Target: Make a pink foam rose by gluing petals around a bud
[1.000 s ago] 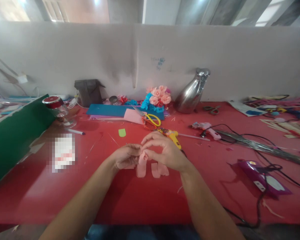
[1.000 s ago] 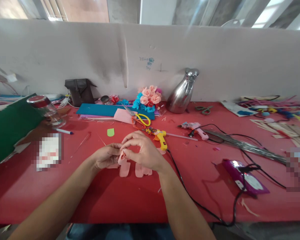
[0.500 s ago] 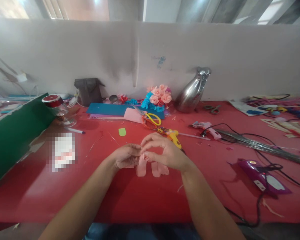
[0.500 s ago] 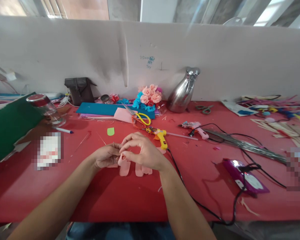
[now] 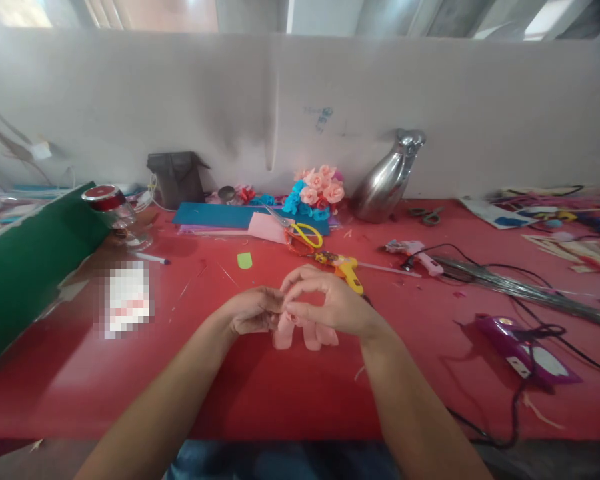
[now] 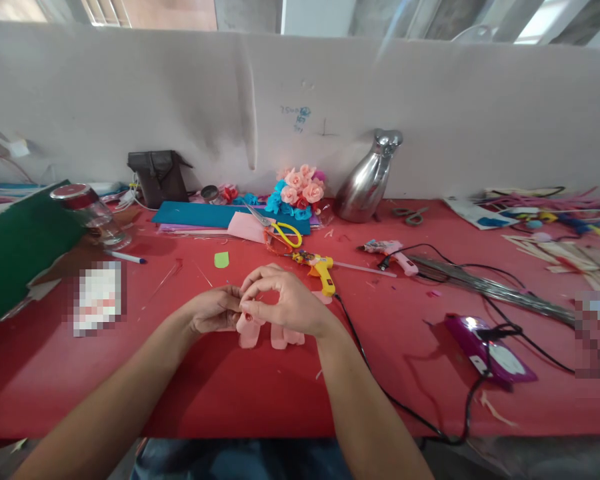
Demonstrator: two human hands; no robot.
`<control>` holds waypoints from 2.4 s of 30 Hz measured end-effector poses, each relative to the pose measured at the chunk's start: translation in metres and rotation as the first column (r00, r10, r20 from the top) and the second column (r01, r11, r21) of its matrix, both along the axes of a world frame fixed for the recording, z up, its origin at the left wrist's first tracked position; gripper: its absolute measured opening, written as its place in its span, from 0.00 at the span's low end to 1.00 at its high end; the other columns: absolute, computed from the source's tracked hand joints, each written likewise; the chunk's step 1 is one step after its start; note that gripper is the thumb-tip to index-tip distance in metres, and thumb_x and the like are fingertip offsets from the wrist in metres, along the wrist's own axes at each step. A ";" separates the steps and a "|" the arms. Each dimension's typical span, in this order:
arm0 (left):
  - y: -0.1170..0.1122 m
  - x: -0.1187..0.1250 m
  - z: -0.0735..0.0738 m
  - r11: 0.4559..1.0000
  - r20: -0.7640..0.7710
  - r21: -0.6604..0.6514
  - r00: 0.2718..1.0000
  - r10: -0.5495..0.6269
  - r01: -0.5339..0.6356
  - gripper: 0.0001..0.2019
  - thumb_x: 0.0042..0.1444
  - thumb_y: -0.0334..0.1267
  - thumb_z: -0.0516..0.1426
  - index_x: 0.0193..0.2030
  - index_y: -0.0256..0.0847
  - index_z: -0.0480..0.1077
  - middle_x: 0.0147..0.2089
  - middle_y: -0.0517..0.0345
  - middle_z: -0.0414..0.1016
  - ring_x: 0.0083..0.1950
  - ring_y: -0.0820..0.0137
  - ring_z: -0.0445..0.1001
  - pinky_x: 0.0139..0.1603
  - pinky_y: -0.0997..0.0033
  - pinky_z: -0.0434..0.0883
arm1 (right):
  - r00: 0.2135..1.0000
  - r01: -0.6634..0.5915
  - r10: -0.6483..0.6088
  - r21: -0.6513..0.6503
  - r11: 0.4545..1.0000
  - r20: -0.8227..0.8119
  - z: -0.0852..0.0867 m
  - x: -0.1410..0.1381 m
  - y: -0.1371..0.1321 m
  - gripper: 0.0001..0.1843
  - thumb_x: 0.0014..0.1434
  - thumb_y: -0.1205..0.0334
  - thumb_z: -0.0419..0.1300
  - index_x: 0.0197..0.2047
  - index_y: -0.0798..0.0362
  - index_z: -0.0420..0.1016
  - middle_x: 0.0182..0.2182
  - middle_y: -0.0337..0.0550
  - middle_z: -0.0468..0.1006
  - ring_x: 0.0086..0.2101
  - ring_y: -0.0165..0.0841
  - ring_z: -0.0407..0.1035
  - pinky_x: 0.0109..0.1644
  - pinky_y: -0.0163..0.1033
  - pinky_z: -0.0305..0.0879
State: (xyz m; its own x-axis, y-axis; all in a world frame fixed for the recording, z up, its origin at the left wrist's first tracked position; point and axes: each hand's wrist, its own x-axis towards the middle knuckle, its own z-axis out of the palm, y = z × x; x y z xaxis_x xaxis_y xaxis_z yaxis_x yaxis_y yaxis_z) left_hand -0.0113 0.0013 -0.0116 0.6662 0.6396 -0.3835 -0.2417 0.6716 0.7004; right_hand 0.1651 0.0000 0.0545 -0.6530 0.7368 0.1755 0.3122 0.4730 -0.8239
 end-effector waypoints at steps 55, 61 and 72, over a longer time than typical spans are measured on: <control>0.005 0.005 0.001 0.822 0.414 0.055 0.762 0.498 -0.567 0.11 0.42 0.27 0.63 0.28 0.37 0.64 0.26 0.63 0.68 0.30 0.78 0.70 0.37 0.79 0.69 | 0.696 0.196 -0.523 -0.570 0.798 -0.492 -0.028 -0.043 -0.012 0.09 0.52 0.57 0.59 0.25 0.53 0.72 0.24 0.38 0.72 0.28 0.28 0.63 0.34 0.34 0.59; 0.006 0.004 0.002 0.804 0.407 0.044 0.745 0.528 -0.593 0.11 0.41 0.26 0.64 0.30 0.38 0.66 0.28 0.63 0.70 0.29 0.78 0.70 0.34 0.80 0.69 | 0.734 0.163 -0.468 -0.542 0.824 -0.492 -0.026 -0.044 -0.013 0.07 0.52 0.59 0.60 0.27 0.52 0.74 0.24 0.35 0.71 0.27 0.27 0.61 0.35 0.33 0.57; 0.005 0.007 0.002 0.802 0.413 -0.033 0.723 0.554 -0.596 0.09 0.42 0.24 0.62 0.31 0.36 0.68 0.29 0.60 0.74 0.32 0.77 0.73 0.38 0.79 0.71 | 0.752 0.246 -0.474 -0.472 0.847 -0.458 -0.030 -0.044 -0.012 0.08 0.52 0.57 0.61 0.28 0.51 0.74 0.27 0.37 0.74 0.33 0.31 0.67 0.42 0.36 0.61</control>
